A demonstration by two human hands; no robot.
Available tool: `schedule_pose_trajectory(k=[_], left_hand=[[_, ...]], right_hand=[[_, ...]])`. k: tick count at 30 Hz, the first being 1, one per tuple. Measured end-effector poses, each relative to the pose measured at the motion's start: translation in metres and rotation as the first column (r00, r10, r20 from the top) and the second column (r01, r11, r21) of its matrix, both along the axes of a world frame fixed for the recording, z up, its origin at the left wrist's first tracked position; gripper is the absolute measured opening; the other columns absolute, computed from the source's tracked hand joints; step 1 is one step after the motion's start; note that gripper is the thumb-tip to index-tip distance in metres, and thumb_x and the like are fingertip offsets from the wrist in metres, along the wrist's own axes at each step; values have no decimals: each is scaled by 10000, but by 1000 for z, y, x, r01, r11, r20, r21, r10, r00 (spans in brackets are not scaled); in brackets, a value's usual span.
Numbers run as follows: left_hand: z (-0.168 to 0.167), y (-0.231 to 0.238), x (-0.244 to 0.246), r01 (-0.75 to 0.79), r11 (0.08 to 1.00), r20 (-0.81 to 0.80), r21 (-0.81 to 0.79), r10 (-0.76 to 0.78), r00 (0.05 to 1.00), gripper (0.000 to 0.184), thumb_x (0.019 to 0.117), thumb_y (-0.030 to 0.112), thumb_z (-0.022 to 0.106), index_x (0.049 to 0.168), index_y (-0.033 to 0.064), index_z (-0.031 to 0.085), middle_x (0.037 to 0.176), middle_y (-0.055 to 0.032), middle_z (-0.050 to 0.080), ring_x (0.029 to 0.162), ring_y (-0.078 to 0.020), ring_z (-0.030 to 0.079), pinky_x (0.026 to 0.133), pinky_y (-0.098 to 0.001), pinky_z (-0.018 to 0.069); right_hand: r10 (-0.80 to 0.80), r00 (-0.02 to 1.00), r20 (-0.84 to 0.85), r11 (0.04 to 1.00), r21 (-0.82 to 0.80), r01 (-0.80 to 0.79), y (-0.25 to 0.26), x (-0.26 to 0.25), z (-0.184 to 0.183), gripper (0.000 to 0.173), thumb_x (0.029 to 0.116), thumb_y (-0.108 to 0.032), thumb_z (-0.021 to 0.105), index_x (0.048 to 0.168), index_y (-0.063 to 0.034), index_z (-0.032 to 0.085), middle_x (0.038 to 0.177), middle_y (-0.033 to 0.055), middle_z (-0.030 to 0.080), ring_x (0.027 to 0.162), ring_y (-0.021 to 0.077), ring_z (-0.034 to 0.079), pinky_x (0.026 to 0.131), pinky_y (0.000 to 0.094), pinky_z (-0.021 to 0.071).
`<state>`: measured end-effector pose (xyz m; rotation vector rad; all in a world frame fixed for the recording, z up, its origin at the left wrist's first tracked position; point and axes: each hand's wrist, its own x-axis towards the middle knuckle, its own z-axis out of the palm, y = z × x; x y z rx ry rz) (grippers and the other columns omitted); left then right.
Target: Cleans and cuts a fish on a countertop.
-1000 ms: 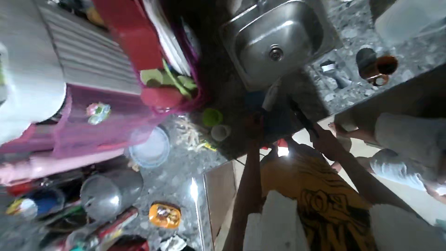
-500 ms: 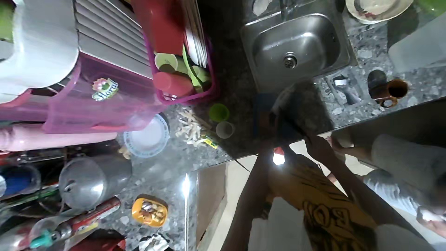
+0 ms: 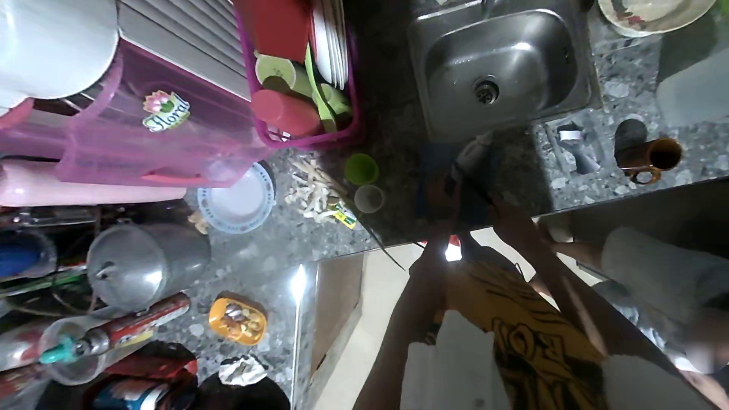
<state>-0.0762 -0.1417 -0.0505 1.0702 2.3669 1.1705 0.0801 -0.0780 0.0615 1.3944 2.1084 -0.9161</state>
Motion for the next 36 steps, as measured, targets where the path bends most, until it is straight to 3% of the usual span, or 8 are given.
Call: schedule_pose_trajectory(k=[7,10,13,18,25,28,33,36], left_hand=[[0,-2,5,18,998,30,56,-20,999,289,963,222,712,1212,76,730,1362,-138,642,1228,-270,630,1044,-427,525],[4,-12,9,38,999,30,-21,-37,999,324,984,269,688,1274,127,710,1415,-99,603,1262,-235,605,1059,-407,515],[-8,-9,7,11,1000,-6,-4,-11,1000,312,971,318,705,1222,134,728,1372,-77,636,1238,-212,622,1053,-400,527],[2,-6,12,2,997,-9,-80,-3,1000,427,977,299,695,1365,128,648,1394,-116,620,1265,-272,602,1063,-445,502],[-17,1,13,-52,997,-145,65,61,988,353,953,270,728,1279,133,726,1301,-87,685,1177,-210,660,1010,-366,547],[-18,3,14,-42,998,-155,52,49,987,362,963,282,714,1298,146,716,1321,-71,678,1189,-202,652,1023,-365,536],[-16,-4,19,-5,1000,-128,3,5,992,366,974,279,698,1307,127,703,1389,-92,634,1248,-230,619,1055,-401,516],[-2,-15,18,37,999,-104,-26,-39,994,401,985,277,691,1362,143,664,1455,-86,585,1301,-244,583,1073,-428,502]], right_hand=[[9,1000,0,1000,-1,-9,-13,5,17,490,1092,-263,418,1529,-45,443,1375,245,607,1237,411,622,1020,588,504],[29,999,22,999,19,-29,-15,-14,13,485,1077,-202,440,1519,-4,438,1324,259,634,1216,415,635,1031,562,504],[50,995,89,999,4,-51,-10,-22,12,490,1079,-221,438,1531,-33,412,1285,248,654,1160,421,663,973,576,534],[50,995,85,998,-42,-47,-1,-13,12,532,1062,-198,472,1572,-80,380,1304,239,650,1165,416,661,976,580,533],[93,987,130,995,-60,-86,8,-26,2,522,1063,-191,475,1568,-99,377,1306,228,649,1150,412,667,950,579,544],[81,992,99,995,-74,-74,4,-13,6,582,1012,-175,552,1555,-58,379,1310,231,641,1159,403,662,967,569,538],[88,974,208,993,-93,-70,11,-44,-3,537,1090,-210,415,1610,-129,308,1338,239,630,1182,428,647,954,603,529],[60,988,144,995,-89,-48,9,-37,-12,506,1080,-215,444,1576,-129,389,1378,216,616,1219,402,636,995,580,525]])
